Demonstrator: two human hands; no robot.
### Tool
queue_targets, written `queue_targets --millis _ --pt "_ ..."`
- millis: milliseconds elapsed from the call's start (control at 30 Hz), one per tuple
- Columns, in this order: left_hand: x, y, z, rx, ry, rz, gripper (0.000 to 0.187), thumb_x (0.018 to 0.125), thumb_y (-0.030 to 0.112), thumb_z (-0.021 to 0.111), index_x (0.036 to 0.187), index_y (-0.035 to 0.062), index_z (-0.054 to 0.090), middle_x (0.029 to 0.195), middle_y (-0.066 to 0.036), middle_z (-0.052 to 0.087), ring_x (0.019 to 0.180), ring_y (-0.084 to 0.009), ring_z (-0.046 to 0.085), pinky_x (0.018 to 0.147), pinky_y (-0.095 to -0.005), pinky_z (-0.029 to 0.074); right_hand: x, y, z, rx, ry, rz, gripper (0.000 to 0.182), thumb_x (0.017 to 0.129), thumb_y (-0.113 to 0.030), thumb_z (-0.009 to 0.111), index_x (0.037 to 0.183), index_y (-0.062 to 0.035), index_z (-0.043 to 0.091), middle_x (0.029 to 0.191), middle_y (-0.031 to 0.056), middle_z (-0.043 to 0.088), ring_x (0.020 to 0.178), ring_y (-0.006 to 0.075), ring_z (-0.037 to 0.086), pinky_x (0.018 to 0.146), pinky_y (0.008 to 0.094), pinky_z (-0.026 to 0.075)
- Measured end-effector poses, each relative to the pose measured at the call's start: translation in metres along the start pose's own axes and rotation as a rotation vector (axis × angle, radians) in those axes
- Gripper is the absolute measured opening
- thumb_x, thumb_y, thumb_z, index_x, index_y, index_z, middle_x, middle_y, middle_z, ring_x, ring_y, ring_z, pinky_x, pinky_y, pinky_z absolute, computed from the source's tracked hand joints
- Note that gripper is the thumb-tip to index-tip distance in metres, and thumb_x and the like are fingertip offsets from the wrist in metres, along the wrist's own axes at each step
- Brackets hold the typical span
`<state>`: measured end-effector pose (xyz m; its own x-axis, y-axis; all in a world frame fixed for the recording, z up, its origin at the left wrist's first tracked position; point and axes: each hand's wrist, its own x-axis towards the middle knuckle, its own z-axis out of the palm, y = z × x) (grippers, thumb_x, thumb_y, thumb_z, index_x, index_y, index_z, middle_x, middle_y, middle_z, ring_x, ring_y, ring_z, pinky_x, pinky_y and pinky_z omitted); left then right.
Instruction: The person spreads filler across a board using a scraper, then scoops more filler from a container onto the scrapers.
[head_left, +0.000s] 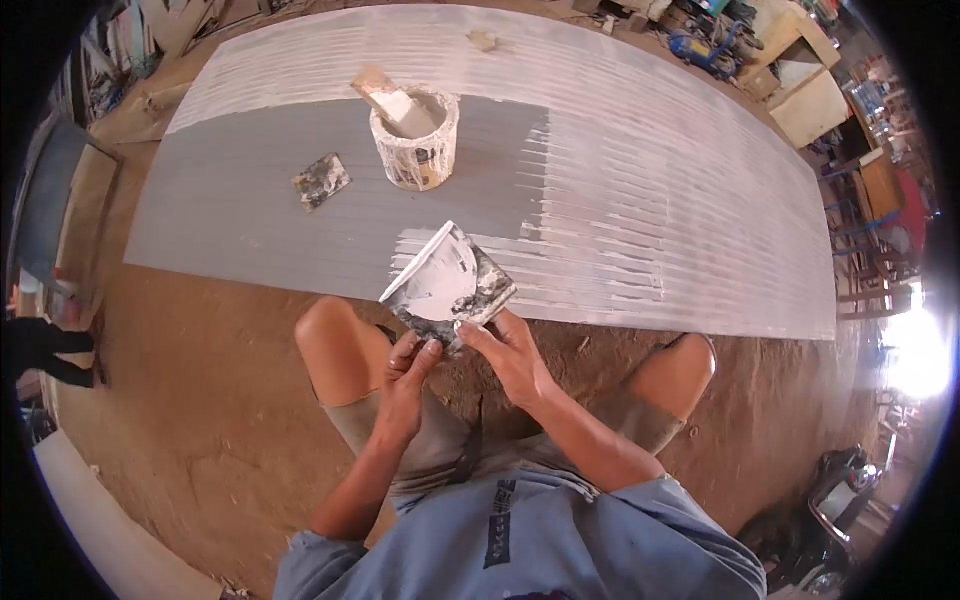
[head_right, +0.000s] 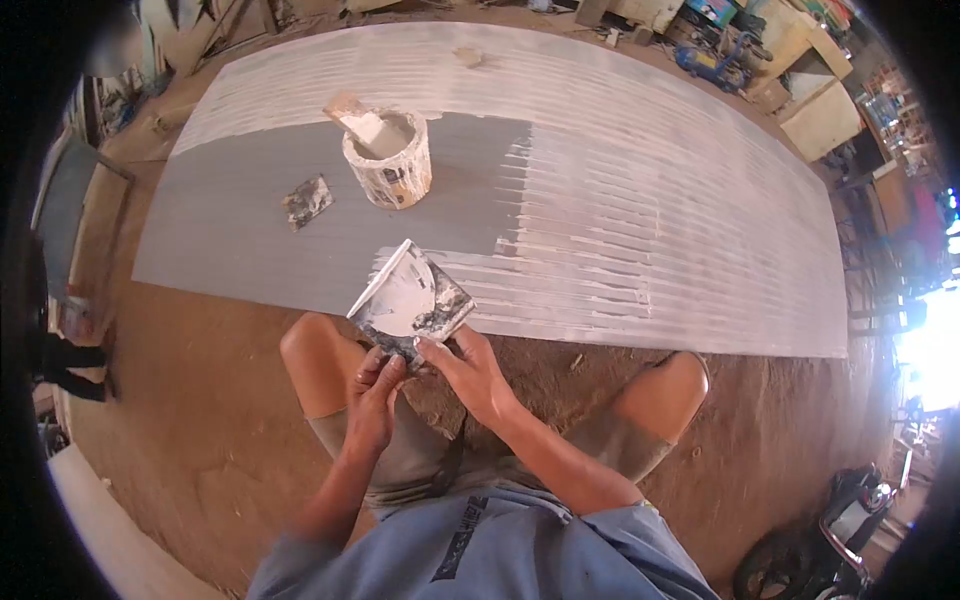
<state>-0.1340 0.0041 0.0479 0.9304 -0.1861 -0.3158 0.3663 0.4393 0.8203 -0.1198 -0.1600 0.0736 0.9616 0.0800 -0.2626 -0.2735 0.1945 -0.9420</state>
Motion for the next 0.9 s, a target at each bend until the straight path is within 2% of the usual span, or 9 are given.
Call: queue_targets --millis 133,200,300,367,400,433,500,667,900 --pt "0.001 0.004 0.015 -0.002 -0.068 -0.058 0.023 0.101 0.015 0.057 0.117 0.0003 0.065 0.108 -0.004 0.069 0.097 -0.0123 0.064 0.089 -0.0317 0.052 -0.005 0.006 -0.008 0.118 0.01 0.067 0.024 0.098 -0.016 0.061 0.115 -0.0005 0.062 0.105 0.0035 0.066 0.095 0.0091 0.058 0.079 0.0269 0.049" --pt "0.008 0.001 0.018 0.104 -0.262 -0.154 0.025 0.101 0.018 0.058 0.113 -0.0012 0.068 0.101 -0.007 0.071 0.091 -0.0135 0.066 0.085 -0.0314 0.054 -0.007 0.001 -0.026 0.54 0.015 0.181 0.02 0.099 -0.016 0.057 0.112 -0.0025 0.063 0.107 0.0048 0.067 0.095 0.0128 0.062 0.075 0.028 0.052" --pt "0.019 0.066 0.033 0.872 -0.053 0.074 0.034 0.1 0.028 0.059 0.114 -0.0016 0.07 0.094 -0.01 0.074 0.089 -0.0146 0.068 0.085 -0.0305 0.052 -0.004 -0.045 -0.071 0.442 0.288 -0.018 0.028 0.101 -0.018 0.053 0.121 0.0001 0.057 0.113 0.014 0.066 0.106 0.0222 0.065 0.089 0.0354 0.057" --pt "0.034 0.094 0.022 1.057 0.384 0.172 0.037 0.101 0.032 0.056 0.121 0.0028 0.068 0.104 -0.014 0.073 0.097 -0.0227 0.067 0.092 -0.0349 0.048 0.001 -0.078 -0.134 -0.282 0.439 -0.065 0.033 0.101 -0.02 0.052 0.128 -0.0017 0.056 0.12 0.0154 0.065 0.118 0.0278 0.061 0.099 0.0446 0.049" --pt "0.072 0.079 -0.025 0.999 0.349 0.342 0.037 0.101 0.031 0.055 0.123 0.0035 0.066 0.113 -0.014 0.07 0.104 -0.0258 0.064 0.097 -0.036 0.045 0.024 -0.078 -0.179 -0.527 0.609 0.022 0.035 0.101 -0.02 0.052 0.129 -0.0013 0.058 0.124 0.0135 0.065 0.121 0.026 0.059 0.103 0.0409 0.045" --pt "0.111 0.071 -0.068 0.936 0.316 0.51 0.037 0.102 0.031 0.053 0.126 0.0042 0.065 0.122 -0.015 0.066 0.112 -0.0288 0.061 0.101 -0.0372 0.043 0.043 -0.082 -0.212 -0.846 0.606 -0.538 0.032 0.096 -0.013 0.054 0.126 -0.0048 0.063 0.126 0.0112 0.066 0.119 0.0261 0.06 0.102 0.038 0.045" --pt "0.149 0.079 -0.093 1.058 0.291 0.529 0.039 0.103 0.03 0.051 0.129 0.0034 0.062 0.129 -0.015 0.061 0.119 -0.029 0.056 0.105 -0.0371 0.04 0.073 -0.093 -0.271 -1.351 0.667 -0.647 0.041 0.091 -0.002 0.052 0.128 -0.015 0.064 0.131 0.0068 0.063 0.12 0.0262 0.058 0.098 0.0428 0.045" --pt "0.188 0.074 -0.095 1.264 0.24 0.585 0.041 0.105 0.029 0.046 0.134 0.0023 0.056 0.139 -0.015 0.054 0.131 -0.0288 0.048 0.111 -0.0368 0.033 0.132 -0.089 -0.351 -1.606 0.58 -0.457 0.047 0.086 0.003 0.051 0.127 -0.0164 0.065 0.13 0.0034 0.064 0.119 0.0258 0.057 0.097 0.0428 0.044" --pt "0.187 0.075 -0.09 1.048 0.289 0.46 0.042 0.106 0.029 0.043 0.137 0.0023 0.055 0.139 -0.014 0.055 0.131 -0.0274 0.048 0.111 -0.0367 0.033 0.174 -0.085 -0.374 -1.699 0.555 -0.329 0.049 0.085 0.003 0.051 0.125 -0.0211 0.066 0.129 0.0012 0.065 0.119 0.0246 0.057 0.098 0.0429 0.043"
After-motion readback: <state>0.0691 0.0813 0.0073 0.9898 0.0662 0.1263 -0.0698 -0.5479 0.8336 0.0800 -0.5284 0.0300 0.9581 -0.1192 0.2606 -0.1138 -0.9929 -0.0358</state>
